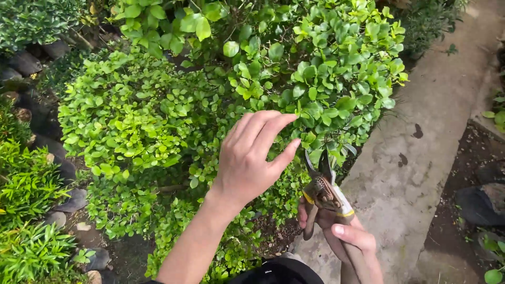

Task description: The person is walking through an outdoor nursery and using pruning shears to trim branches and leaves from several different potted plants.

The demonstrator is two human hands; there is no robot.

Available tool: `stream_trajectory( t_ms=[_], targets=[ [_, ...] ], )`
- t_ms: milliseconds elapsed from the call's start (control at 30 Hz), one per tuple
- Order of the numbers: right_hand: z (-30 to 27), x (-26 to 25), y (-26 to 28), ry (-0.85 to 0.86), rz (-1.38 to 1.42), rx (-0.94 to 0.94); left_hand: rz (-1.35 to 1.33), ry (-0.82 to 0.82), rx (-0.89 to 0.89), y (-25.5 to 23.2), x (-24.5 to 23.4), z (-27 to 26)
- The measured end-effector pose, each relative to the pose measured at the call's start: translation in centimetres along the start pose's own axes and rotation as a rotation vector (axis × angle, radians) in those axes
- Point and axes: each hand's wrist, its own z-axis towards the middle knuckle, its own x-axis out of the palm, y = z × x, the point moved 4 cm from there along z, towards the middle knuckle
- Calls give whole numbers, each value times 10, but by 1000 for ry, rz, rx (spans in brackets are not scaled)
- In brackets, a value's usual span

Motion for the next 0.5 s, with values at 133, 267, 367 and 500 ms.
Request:
stream_trajectory(
  t_ms=[133, 267, 367, 500],
  targets=[
    [8, 15, 20, -1, -246, -82, 87, 18, 23, 2, 9, 19],
    [14, 11, 20, 28, -88, -59, 16, -35, 12, 9, 6, 24],
    [27, 14, 14, 101, 117, -16, -57, -38, -52, 11, 3, 19],
    [49, 21, 8, -13, 18, 78, -103, -34, -96, 12, 7, 12]
  ],
)
